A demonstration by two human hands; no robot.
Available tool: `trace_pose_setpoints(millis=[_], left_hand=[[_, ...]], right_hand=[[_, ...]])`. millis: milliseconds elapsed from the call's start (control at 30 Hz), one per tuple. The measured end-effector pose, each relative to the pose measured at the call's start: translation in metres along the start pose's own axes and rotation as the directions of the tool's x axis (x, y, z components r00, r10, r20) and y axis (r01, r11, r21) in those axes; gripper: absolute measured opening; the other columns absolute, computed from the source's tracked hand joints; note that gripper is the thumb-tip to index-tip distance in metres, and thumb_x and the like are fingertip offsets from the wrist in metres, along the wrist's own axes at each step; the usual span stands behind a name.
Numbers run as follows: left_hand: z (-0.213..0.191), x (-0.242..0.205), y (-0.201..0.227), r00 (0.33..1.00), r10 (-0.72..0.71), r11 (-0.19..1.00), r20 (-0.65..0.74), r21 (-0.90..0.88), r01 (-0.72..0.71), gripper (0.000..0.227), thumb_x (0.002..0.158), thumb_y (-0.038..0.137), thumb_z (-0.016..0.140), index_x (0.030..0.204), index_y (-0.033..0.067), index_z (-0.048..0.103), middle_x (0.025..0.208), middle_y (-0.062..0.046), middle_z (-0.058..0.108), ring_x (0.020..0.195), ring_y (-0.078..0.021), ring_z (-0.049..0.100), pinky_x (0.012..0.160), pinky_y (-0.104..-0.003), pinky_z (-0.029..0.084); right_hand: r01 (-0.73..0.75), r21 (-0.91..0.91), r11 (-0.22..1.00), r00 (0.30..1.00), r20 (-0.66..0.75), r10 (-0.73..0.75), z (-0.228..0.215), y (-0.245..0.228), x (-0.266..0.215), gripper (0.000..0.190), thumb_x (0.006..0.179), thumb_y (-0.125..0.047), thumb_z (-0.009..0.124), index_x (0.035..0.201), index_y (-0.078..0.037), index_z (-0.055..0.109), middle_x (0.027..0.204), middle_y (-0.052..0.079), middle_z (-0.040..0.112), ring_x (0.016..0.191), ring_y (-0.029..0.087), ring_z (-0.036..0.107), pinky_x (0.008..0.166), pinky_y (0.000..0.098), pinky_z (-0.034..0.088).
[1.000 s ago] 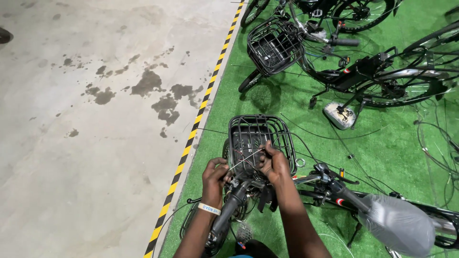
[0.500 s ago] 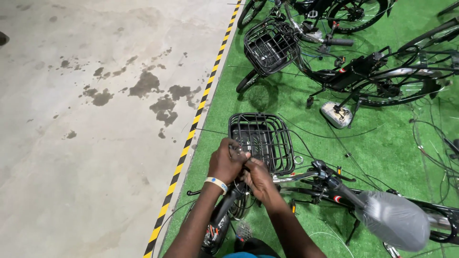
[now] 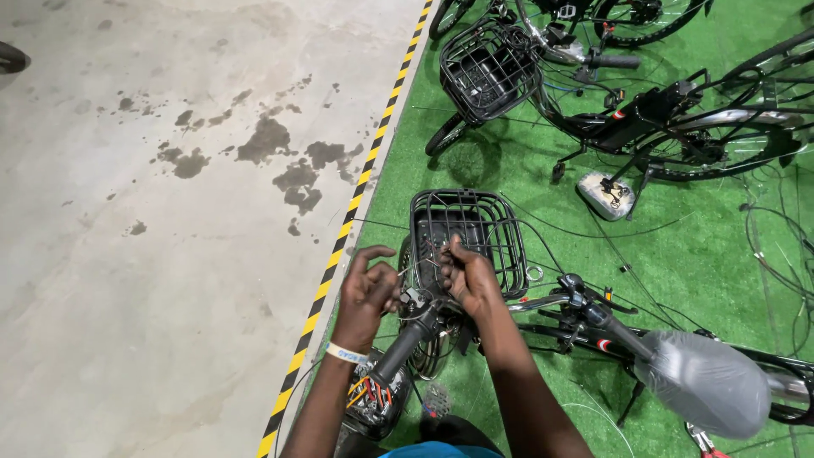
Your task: The person works on the rear wheel hub of an electric bicycle, using a tool to tighten components. They then move to the front wheel to attach and secure a brake cable, using pliers to cut the excess cable. Finally, they adjust the handlebars and organize the brake cable near the front basket.
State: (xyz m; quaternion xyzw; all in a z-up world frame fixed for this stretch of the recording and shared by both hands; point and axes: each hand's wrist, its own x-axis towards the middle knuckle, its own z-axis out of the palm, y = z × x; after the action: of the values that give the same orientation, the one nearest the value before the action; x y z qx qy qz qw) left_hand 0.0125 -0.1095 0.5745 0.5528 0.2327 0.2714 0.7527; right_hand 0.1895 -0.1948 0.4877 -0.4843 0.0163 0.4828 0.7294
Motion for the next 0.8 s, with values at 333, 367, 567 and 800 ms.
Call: trace_pose_setpoints(millis=[333,367,567,800], left_hand=[[-0.083,0.024,-0.044,0.881,-0.058,0.952,-0.469,0.241,0.191,0.021,0.095,0.013,0.058,0.115,0.0093,0.055,0.074,-0.009,0.062,0.058,-0.0171,0.062,0.053,-0.030,0.052],[-0.075,0.024,-0.035,0.885,-0.001,0.869,-0.466,0.437,0.231,0.023,0.092,0.013,0.062,0.115,0.0124,0.057,0.084,-0.008,0.065,0.070,-0.0209,0.065,0.063,-0.033,0.053],[0.013,0.013,0.027,0.991,0.125,0.147,-0.056,0.989,0.037,0.050,0.078,0.014,0.073,0.125,0.0161,0.057,0.126,-0.013,0.053,0.122,-0.0404,0.047,0.100,-0.062,0.035],[0.000,0.037,-0.015,0.996,-0.060,0.339,0.063,0.940,-0.039,0.027,0.091,0.013,0.054,0.113,0.0275,0.059,0.082,-0.006,0.072,0.086,-0.0350,0.070,0.078,-0.049,0.055]], right_hand=[[-0.042,-0.201,0.979,0.995,-0.098,0.023,0.030,0.028,-0.005,0.029,0.096,-0.031,0.060,0.089,-0.002,0.063,0.069,0.004,0.064,0.048,0.012,0.054,0.039,0.0252,0.044],[0.011,-0.245,0.970,0.991,-0.130,-0.044,0.026,0.038,-0.002,0.033,0.094,-0.033,0.064,0.088,0.000,0.063,0.070,0.005,0.062,0.049,0.009,0.050,0.040,0.0218,0.042],[0.060,-0.315,0.947,0.987,-0.124,-0.104,0.031,0.037,-0.005,0.042,0.087,-0.037,0.072,0.086,0.005,0.063,0.072,0.009,0.064,0.051,0.008,0.046,0.046,0.0208,0.049],[0.081,-0.219,0.972,0.983,-0.142,-0.114,0.022,0.052,0.005,0.044,0.085,-0.033,0.075,0.086,0.009,0.064,0.069,0.012,0.064,0.052,0.008,0.053,0.054,0.0258,0.059]])
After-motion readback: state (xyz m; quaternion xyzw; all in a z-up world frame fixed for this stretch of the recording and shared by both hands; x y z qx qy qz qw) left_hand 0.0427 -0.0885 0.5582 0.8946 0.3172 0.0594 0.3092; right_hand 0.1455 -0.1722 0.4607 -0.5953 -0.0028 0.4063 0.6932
